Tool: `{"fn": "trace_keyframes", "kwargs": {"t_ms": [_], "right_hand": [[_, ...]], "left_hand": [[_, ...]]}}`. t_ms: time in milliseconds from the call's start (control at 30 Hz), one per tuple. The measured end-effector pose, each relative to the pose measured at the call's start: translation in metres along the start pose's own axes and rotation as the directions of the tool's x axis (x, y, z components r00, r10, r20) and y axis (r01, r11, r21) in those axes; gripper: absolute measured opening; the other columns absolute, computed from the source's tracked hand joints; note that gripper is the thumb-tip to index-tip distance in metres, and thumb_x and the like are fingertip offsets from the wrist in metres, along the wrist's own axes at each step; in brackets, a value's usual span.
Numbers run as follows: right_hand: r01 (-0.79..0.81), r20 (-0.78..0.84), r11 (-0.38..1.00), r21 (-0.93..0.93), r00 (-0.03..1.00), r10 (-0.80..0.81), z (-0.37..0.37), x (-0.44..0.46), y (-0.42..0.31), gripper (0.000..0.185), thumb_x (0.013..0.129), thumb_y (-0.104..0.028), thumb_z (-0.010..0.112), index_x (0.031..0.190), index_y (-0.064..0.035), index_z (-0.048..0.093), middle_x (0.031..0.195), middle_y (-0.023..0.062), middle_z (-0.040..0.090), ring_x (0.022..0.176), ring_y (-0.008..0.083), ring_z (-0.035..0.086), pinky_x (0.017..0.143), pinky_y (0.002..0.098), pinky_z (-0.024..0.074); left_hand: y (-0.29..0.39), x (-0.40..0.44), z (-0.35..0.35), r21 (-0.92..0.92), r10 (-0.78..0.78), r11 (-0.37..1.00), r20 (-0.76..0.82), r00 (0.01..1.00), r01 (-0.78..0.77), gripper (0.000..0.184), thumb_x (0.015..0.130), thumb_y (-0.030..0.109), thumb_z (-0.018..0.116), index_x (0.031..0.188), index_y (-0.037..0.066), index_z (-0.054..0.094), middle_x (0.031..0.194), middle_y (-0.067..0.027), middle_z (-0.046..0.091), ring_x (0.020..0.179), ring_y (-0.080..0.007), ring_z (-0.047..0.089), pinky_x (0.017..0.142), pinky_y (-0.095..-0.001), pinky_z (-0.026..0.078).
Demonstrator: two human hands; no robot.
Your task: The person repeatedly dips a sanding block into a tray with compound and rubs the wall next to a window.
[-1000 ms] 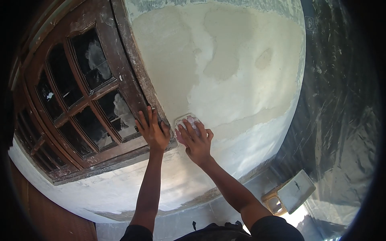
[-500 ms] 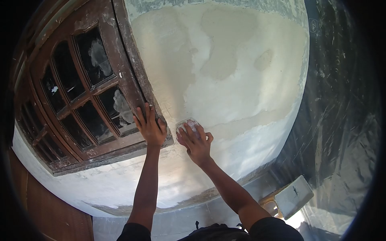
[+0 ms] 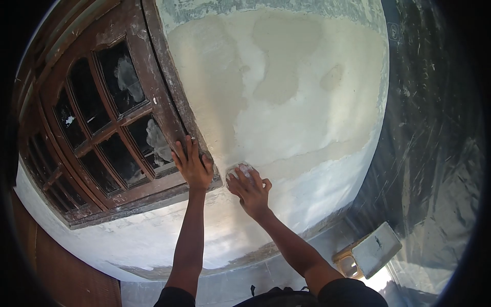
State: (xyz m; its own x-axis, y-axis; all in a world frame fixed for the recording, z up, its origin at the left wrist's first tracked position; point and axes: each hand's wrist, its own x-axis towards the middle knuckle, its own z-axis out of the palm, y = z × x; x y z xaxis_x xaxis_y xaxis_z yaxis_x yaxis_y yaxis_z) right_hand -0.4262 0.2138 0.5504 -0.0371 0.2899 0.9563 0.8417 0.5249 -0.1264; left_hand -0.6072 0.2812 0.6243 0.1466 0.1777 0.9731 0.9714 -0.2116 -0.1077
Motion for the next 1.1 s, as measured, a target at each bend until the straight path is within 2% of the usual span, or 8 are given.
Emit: {"fn": "trace_keyframes", "kwargs": {"t_ms": [167, 233, 333, 533, 667, 733, 867, 1100], "right_hand": [[-0.007, -0.203, 1.000, -0.021, 0.979, 0.003, -0.025, 0.074, 0.001, 0.067, 0.067, 0.004, 0.067, 0.128, -0.0243, 0.069, 0.144, -0.0059, 0.060, 0.126, 0.0264, 0.048, 0.094, 0.0426, 0.0256], [-0.009, -0.241, 1.000, -0.026, 0.971, 0.003, -0.021, 0.103, 0.007, 0.067, 0.067, 0.004, 0.067, 0.128, -0.0237, 0.069, 0.143, -0.0057, 0.060, 0.126, 0.0266, 0.048, 0.094, 0.0426, 0.0259], [-0.016, -0.221, 0.996, -0.083, 0.975, -0.003, 0.002, 0.100, 0.019, 0.066, 0.069, 0.004, 0.066, 0.128, -0.0233, 0.069, 0.143, -0.0055, 0.060, 0.127, 0.0267, 0.048, 0.095, 0.0428, 0.0266], [-0.081, -0.083, 0.991, -0.111, 0.994, 0.072, 0.003, 0.003, 0.025, 0.065, 0.069, 0.004, 0.068, 0.128, -0.0233, 0.070, 0.143, -0.0057, 0.061, 0.128, 0.0263, 0.049, 0.097, 0.0429, 0.0264], [-0.086, -0.137, 0.994, -0.062, 0.988, 0.077, -0.015, 0.039, 0.003, 0.064, 0.070, 0.004, 0.068, 0.128, -0.0234, 0.070, 0.143, -0.0056, 0.061, 0.129, 0.0260, 0.049, 0.098, 0.0428, 0.0259], [-0.037, -0.241, 0.999, -0.015, 0.970, 0.032, -0.018, 0.083, -0.015, 0.062, 0.072, 0.003, 0.067, 0.127, -0.0237, 0.071, 0.143, -0.0055, 0.061, 0.129, 0.0261, 0.048, 0.099, 0.0430, 0.0253], [0.009, -0.247, 1.000, -0.002, 0.969, -0.009, 0.010, 0.097, -0.021, 0.058, 0.075, 0.001, 0.067, 0.127, -0.0243, 0.071, 0.143, -0.0050, 0.060, 0.130, 0.0261, 0.048, 0.099, 0.0430, 0.0250], [-0.105, -0.044, 0.993, -0.057, 0.994, 0.102, 0.016, -0.010, -0.013, 0.061, 0.073, 0.003, 0.067, 0.126, -0.0259, 0.071, 0.143, -0.0068, 0.060, 0.132, 0.0258, 0.047, 0.098, 0.0430, 0.0252]], "left_hand": [[0.000, 0.000, -0.002, -0.015, -0.017, 1.000, 0.020, 1.000, 0.017, 0.045, 0.103, 0.029, 0.042, 0.143, 0.009, 0.049, 0.155, -0.0103, 0.047, 0.150, -0.0405, 0.030, 0.122, -0.0614, 0.009], [-0.003, 0.000, -0.001, -0.004, 0.025, 1.000, 0.030, 0.999, -0.025, 0.047, 0.099, 0.025, 0.045, 0.142, 0.005, 0.048, 0.159, -0.0127, 0.042, 0.152, -0.0420, 0.024, 0.123, -0.0612, 0.007], [-0.002, -0.001, 0.000, -0.019, -0.012, 1.000, 0.049, 0.999, 0.013, 0.045, 0.103, 0.028, 0.041, 0.145, 0.012, 0.046, 0.157, -0.0097, 0.045, 0.150, -0.0400, 0.029, 0.122, -0.0618, 0.008], [-0.003, -0.003, 0.004, -0.036, -0.003, 0.999, 0.014, 1.000, 0.003, 0.045, 0.103, 0.028, 0.042, 0.146, 0.014, 0.045, 0.158, -0.0084, 0.043, 0.151, -0.0391, 0.027, 0.123, -0.0620, 0.007], [-0.002, -0.003, 0.002, -0.036, 0.001, 0.999, 0.000, 1.000, -0.001, 0.047, 0.102, 0.028, 0.044, 0.146, 0.014, 0.044, 0.159, -0.0081, 0.043, 0.151, -0.0395, 0.027, 0.123, -0.0623, 0.007], [-0.002, -0.001, -0.001, -0.042, 0.026, 0.999, 0.039, 0.999, -0.025, 0.049, 0.098, 0.021, 0.049, 0.145, 0.008, 0.042, 0.159, -0.0135, 0.041, 0.151, -0.0436, 0.025, 0.121, -0.0645, 0.009], [-0.003, -0.002, -0.002, -0.054, 0.020, 0.998, 0.054, 0.998, -0.017, 0.049, 0.098, 0.021, 0.050, 0.145, 0.009, 0.042, 0.159, -0.0131, 0.041, 0.151, -0.0435, 0.024, 0.121, -0.0647, 0.009], [-0.002, -0.003, -0.001, -0.034, 0.014, 0.999, 0.046, 0.999, -0.013, 0.048, 0.098, 0.024, 0.049, 0.144, 0.009, 0.046, 0.159, -0.0109, 0.042, 0.151, -0.0423, 0.026, 0.121, -0.0644, 0.009]]}}
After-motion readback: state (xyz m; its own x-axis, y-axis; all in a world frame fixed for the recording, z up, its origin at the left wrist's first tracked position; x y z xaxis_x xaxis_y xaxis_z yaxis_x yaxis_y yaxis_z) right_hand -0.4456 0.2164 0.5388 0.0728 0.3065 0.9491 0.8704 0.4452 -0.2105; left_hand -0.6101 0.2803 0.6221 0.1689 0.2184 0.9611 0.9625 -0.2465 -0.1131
